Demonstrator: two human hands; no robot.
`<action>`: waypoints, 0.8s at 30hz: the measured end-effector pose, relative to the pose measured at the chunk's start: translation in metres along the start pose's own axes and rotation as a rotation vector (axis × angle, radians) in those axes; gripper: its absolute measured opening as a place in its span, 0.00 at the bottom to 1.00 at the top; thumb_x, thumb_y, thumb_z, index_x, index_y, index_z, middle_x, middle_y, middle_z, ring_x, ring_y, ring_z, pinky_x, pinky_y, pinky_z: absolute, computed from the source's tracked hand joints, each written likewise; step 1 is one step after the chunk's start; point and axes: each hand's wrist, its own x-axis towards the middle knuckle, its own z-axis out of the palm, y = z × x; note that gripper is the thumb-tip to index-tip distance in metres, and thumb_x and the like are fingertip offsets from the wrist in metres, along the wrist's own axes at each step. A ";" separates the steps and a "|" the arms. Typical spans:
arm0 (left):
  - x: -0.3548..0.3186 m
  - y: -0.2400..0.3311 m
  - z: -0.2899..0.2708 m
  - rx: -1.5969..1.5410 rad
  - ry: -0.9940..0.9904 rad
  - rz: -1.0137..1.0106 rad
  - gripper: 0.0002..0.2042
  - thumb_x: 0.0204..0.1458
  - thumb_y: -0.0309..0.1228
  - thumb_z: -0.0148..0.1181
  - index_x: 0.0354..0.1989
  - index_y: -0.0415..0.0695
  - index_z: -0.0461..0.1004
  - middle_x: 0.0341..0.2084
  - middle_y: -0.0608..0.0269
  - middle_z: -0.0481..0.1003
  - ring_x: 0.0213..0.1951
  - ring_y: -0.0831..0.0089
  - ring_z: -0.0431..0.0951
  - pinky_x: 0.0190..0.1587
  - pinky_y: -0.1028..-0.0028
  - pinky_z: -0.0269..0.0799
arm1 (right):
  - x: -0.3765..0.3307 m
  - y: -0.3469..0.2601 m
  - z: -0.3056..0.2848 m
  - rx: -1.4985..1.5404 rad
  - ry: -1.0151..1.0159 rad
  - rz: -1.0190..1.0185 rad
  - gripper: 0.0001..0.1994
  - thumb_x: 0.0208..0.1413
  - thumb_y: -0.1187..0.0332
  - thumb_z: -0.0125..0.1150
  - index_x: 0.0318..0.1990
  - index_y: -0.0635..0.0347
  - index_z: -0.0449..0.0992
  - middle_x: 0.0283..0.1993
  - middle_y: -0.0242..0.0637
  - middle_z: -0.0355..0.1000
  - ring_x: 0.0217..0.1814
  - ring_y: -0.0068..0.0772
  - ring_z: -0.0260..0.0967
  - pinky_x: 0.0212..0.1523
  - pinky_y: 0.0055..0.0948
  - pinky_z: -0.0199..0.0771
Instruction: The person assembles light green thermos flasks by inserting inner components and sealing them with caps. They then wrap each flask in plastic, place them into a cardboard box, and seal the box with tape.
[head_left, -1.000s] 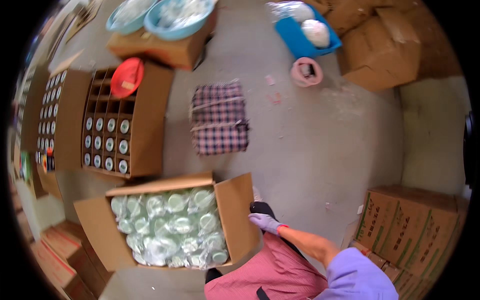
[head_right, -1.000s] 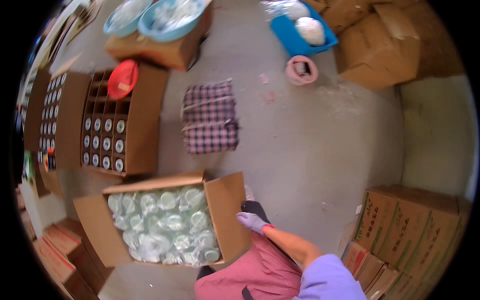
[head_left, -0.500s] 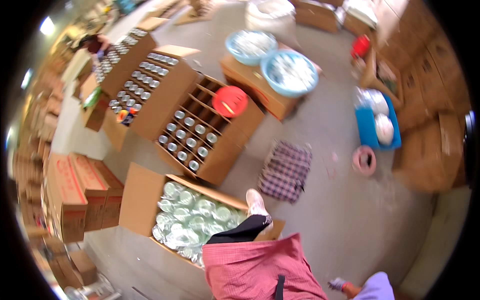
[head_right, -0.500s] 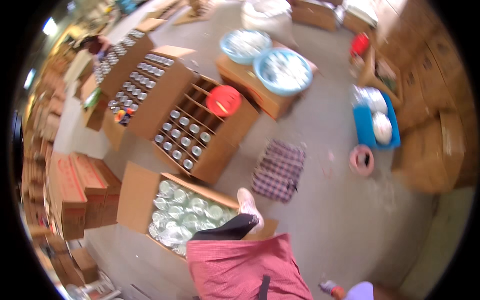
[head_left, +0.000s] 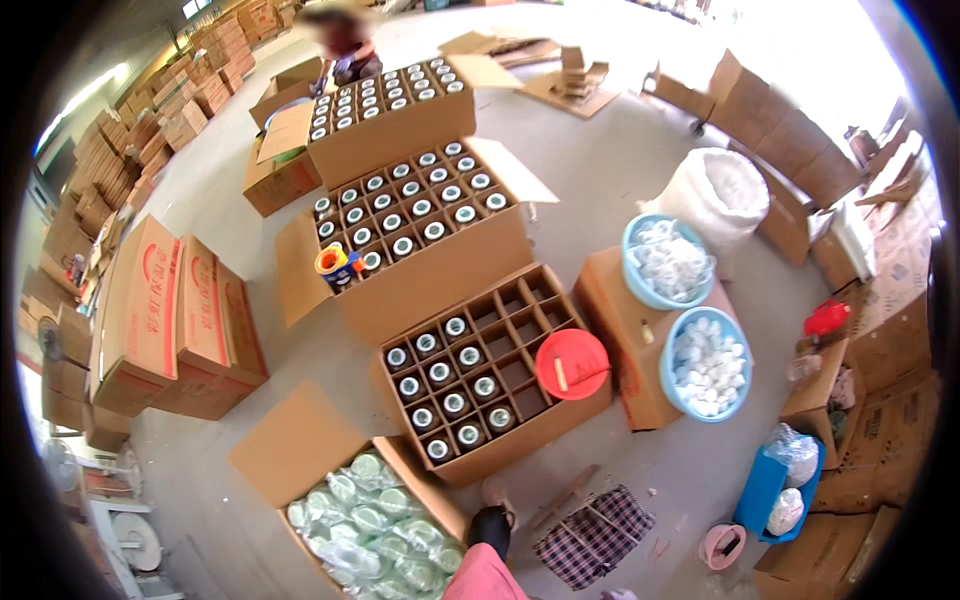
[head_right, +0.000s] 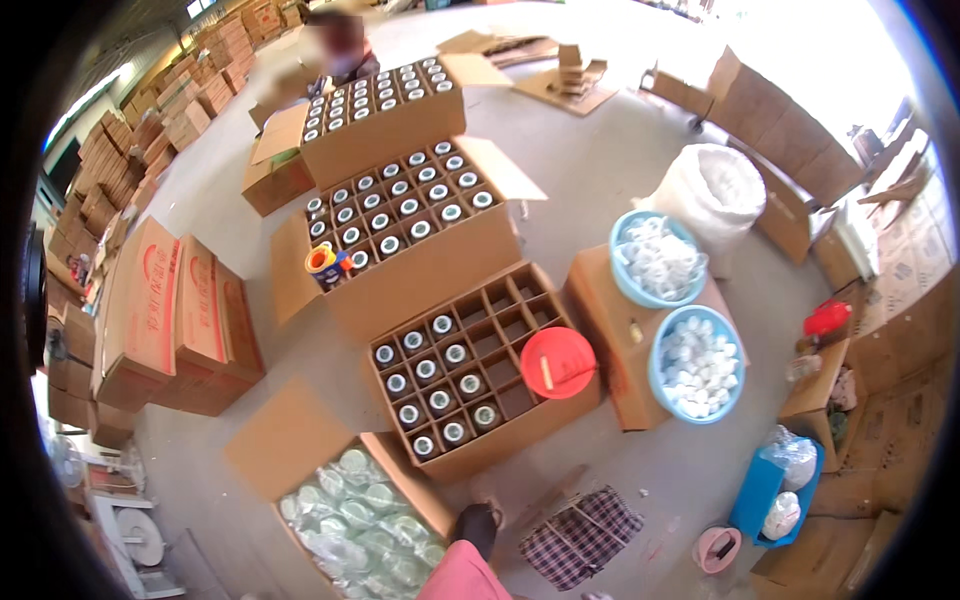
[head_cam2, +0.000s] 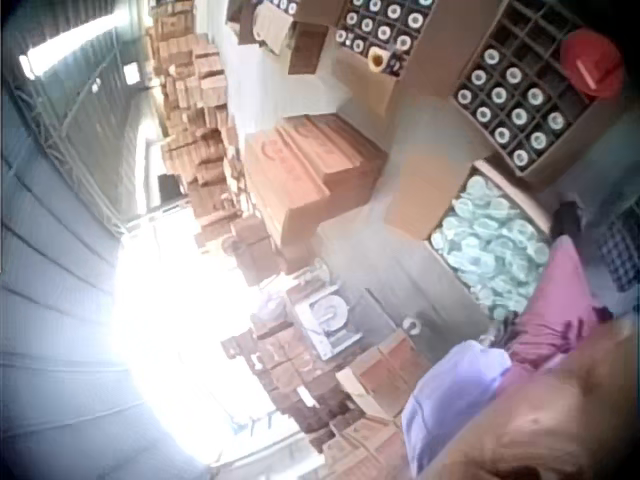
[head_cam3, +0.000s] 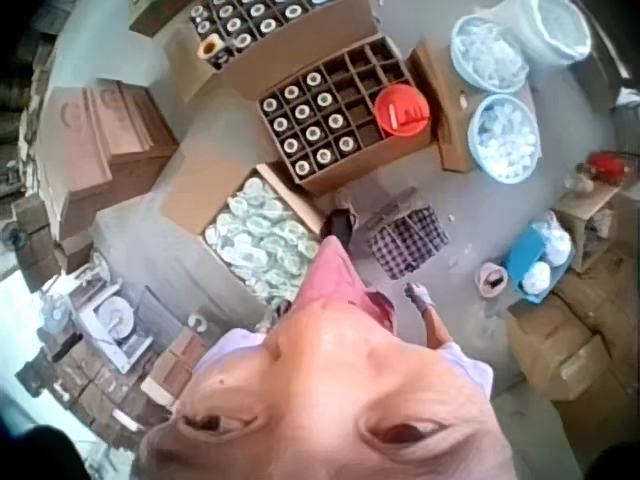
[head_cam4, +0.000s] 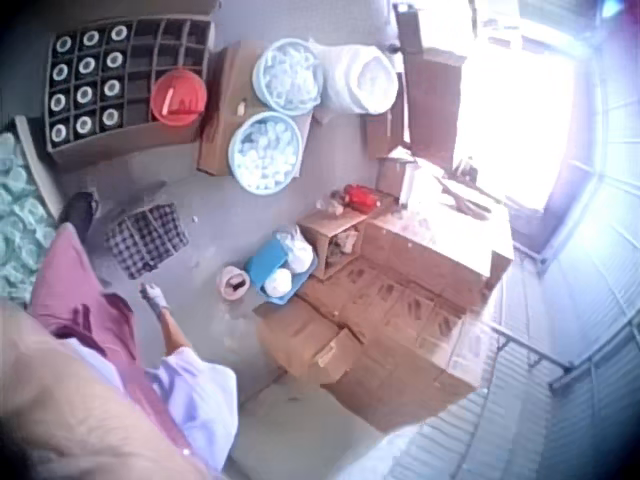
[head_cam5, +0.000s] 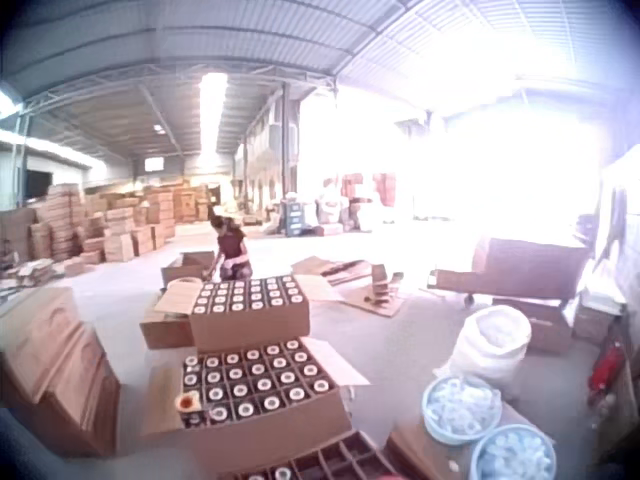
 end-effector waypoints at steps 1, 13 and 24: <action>0.005 0.005 -0.006 -0.018 0.013 -0.030 0.33 0.50 0.36 0.60 0.64 0.33 0.59 0.61 0.40 0.62 0.64 0.48 0.58 0.66 0.56 0.53 | 0.030 -0.027 -0.005 -0.062 -0.036 -0.019 0.20 0.58 0.47 0.53 0.40 0.54 0.79 0.33 0.35 0.77 0.30 0.30 0.72 0.32 0.35 0.70; 0.072 0.061 -0.011 -0.161 0.127 -0.205 0.34 0.47 0.38 0.62 0.63 0.34 0.60 0.59 0.39 0.63 0.62 0.47 0.59 0.65 0.54 0.54 | 0.030 -0.475 0.041 -0.326 0.212 -0.893 0.14 0.60 0.71 0.52 0.51 0.68 0.75 0.44 0.44 0.78 0.48 0.36 0.75 0.52 0.30 0.73; 0.145 0.026 0.085 -0.243 0.365 -0.375 0.36 0.44 0.39 0.64 0.61 0.34 0.62 0.57 0.38 0.64 0.60 0.45 0.60 0.63 0.52 0.55 | 0.233 -0.409 0.169 -1.351 -0.546 -0.956 0.15 0.60 0.53 0.52 0.40 0.53 0.78 0.39 0.41 0.76 0.41 0.42 0.75 0.42 0.38 0.74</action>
